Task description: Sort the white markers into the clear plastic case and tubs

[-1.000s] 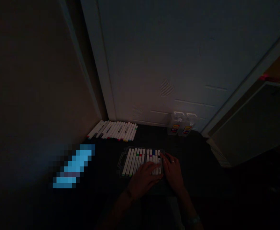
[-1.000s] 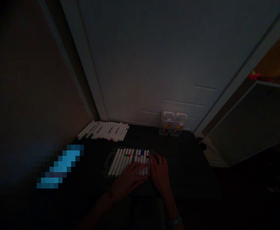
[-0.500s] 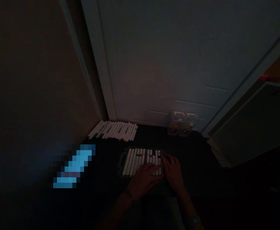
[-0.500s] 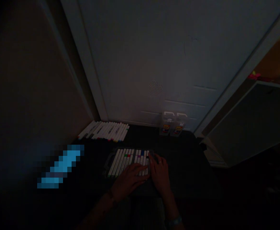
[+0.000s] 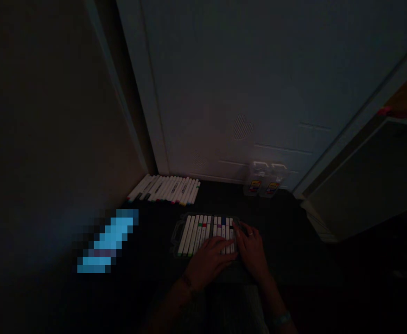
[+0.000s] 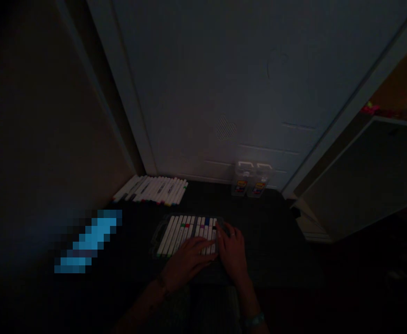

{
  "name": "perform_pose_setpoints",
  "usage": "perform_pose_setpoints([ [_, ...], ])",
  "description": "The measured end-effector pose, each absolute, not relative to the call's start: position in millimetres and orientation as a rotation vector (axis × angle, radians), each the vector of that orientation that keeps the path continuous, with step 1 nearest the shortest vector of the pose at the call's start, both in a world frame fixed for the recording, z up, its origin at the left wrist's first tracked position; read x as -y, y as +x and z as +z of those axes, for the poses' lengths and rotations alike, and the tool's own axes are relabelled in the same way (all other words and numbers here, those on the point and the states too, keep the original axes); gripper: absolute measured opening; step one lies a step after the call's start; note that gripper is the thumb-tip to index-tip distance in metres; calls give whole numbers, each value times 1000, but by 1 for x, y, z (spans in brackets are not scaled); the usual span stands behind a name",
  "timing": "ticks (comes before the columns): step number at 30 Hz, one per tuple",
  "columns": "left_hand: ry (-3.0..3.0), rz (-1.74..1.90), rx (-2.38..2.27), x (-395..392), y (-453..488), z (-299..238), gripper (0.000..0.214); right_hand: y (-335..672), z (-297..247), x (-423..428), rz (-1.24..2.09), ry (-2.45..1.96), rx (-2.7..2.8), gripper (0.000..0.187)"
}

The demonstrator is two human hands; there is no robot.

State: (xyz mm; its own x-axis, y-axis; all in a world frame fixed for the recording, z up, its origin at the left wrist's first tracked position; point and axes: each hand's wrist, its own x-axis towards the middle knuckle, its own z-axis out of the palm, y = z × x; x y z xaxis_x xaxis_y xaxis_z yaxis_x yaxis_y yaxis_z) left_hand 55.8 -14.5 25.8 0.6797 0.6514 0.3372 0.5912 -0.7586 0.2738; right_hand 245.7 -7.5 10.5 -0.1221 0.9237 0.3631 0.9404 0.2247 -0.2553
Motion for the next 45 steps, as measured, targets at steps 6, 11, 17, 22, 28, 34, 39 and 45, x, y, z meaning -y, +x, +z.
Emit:
perform_pose_setpoints([
  [6, 2751, 640, -1017, 15, 56, 26, 31, 246, 10, 7, -45, -1694, 2067, 41],
  [11, 2757, 638, -1013, 16, 56, 28, 39, 245, 11, 7, -67, -1700, 2054, 40],
  [17, 2741, 636, -1040, 17, 56, 26, 49, 245, 12, 7, -82, -1666, 2053, 39],
  [22, 2750, 677, -1118, 17, 55, 23, 58, 244, 14, 8, -55, -1686, 2033, 40],
  [28, 2779, 732, -1186, 15, 54, 18, 62, 242, 19, 10, -46, -1665, 2033, 38],
  [34, 2823, 728, -1140, 13, 52, 12, 57, 244, 15, 8, -64, -1642, 2047, 37],
  [39, 2816, 724, -1151, 13, 52, 12, 56, 244, 15, 7, -17, -1647, 2015, 36],
  [45, 2807, 700, -1153, 13, 52, 8, 58, 242, 23, 12, -3, -1601, 2051, 36],
])
